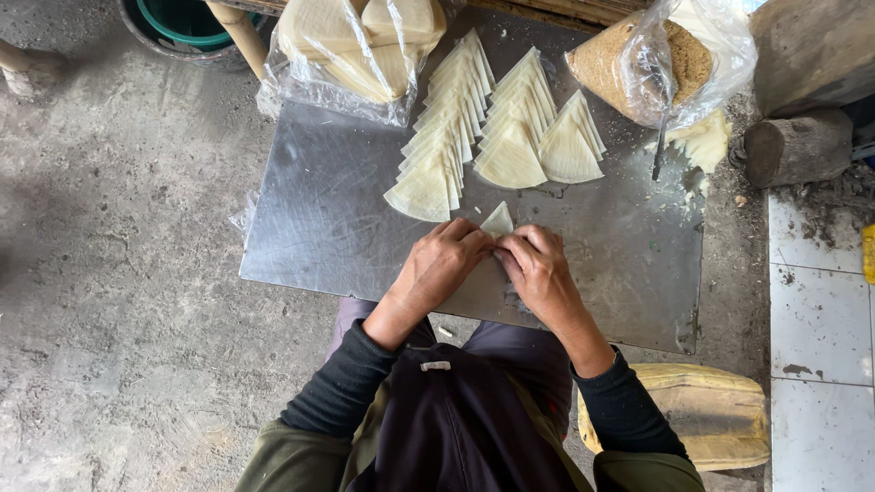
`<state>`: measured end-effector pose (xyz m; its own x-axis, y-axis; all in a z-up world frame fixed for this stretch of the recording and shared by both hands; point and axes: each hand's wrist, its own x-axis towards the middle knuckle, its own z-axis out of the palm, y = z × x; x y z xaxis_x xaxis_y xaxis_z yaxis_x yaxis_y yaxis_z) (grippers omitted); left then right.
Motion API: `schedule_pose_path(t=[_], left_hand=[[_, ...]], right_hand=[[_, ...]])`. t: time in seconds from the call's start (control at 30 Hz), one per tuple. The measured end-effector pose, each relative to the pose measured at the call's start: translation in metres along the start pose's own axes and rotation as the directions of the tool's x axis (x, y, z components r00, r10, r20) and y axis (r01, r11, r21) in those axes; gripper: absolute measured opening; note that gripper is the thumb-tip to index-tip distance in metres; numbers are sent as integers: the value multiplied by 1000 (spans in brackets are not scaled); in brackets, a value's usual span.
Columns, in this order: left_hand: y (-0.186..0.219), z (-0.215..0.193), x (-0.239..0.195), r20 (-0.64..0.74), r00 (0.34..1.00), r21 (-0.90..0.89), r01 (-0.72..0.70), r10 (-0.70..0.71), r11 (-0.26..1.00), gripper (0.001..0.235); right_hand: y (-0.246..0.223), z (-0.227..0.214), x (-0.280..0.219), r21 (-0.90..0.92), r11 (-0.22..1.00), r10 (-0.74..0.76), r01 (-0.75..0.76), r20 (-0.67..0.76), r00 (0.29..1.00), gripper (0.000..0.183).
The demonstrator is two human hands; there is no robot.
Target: The person folds thin triangular wrappers into cones, scoops a granular filling into each cone using a spoon, and seals them into triangular packets. The finished packets are stacked on the metal table.
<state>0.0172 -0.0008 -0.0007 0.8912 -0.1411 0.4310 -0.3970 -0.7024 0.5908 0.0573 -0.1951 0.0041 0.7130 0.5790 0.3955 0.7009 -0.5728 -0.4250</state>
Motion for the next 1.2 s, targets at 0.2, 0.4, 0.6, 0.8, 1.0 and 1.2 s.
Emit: schedule_pose_path(t=[0.2,0.4,0.6,0.8,1.0,1.2], left_hand=[[-3,8,3,1,996,-24,84,-84,996,12],[-8,8,19,203,942,-15,277,-269,961,10],[-11,6,35,290,919,48,266,-269,963,11],[-7,-1,21,106,956,-151,287,-273,946,20],[-16,3,12,59,997,-98,47,-41,994,13],[-21,19,14,78,995,22,66,-67,998,14]], right_hand=[[2,6,3,-24,1000,-1,0,-39,999,11],[6,-6,16,190,918,316,-348,180,932,11],[2,-13,16,29,998,44,-48,129,991,17],[4,-6,16,47,996,71,-75,79,994,10],[-2,3,8,1,998,59,-59,-30,998,10],[0,-2,9,-3,1000,6,-6,0,1000,31]])
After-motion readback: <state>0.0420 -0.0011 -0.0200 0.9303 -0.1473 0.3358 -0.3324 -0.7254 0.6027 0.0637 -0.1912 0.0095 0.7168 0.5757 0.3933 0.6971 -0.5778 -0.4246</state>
